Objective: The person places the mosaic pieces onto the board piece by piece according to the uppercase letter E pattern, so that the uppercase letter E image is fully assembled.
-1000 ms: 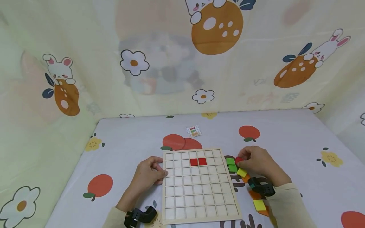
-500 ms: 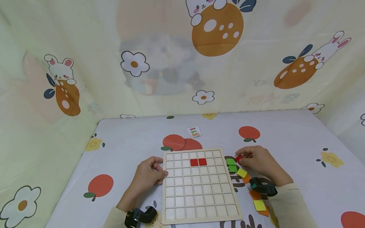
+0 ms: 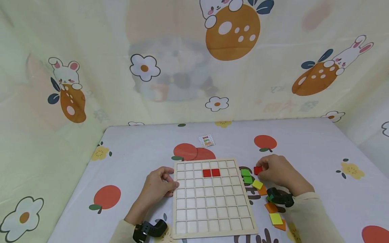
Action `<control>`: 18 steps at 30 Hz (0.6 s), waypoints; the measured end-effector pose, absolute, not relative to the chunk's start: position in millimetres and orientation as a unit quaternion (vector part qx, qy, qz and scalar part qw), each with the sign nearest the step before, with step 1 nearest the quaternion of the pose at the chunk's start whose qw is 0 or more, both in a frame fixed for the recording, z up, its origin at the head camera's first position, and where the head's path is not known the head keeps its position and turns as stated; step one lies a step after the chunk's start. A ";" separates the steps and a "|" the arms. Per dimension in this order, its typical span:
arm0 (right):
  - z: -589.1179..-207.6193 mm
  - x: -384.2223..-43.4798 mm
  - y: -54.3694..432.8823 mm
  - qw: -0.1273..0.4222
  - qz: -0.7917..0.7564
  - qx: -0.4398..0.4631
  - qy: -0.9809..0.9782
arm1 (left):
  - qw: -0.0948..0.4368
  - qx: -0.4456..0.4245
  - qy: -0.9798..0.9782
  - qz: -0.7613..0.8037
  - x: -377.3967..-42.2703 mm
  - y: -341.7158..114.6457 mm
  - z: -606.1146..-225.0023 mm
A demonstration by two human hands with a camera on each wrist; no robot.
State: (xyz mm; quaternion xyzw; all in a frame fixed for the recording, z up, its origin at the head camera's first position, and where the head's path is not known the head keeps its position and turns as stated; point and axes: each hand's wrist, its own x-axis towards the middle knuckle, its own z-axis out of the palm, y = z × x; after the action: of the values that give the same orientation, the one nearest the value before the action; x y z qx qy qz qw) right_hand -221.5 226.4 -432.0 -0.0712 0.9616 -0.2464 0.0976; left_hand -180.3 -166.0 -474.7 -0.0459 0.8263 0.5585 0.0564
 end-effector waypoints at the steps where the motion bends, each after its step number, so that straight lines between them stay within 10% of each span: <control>1: -431.9 -221.4 224.6 0.093 -0.250 -0.071 0.961 | 0.057 -0.046 0.826 0.558 -180.4 -166.2 -474.6; 18: -429.5 -226.2 120.5 0.076 -0.322 -0.158 0.930 | 0.065 -0.034 0.812 0.578 -181.0 -167.7 -475.8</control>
State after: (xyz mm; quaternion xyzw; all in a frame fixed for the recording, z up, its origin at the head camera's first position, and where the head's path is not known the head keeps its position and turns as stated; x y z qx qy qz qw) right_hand -226.2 120.5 -429.5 -0.1581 0.9303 -0.3221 0.0756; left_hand -181.0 -167.7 -475.8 -0.0337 0.8124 0.5785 0.0651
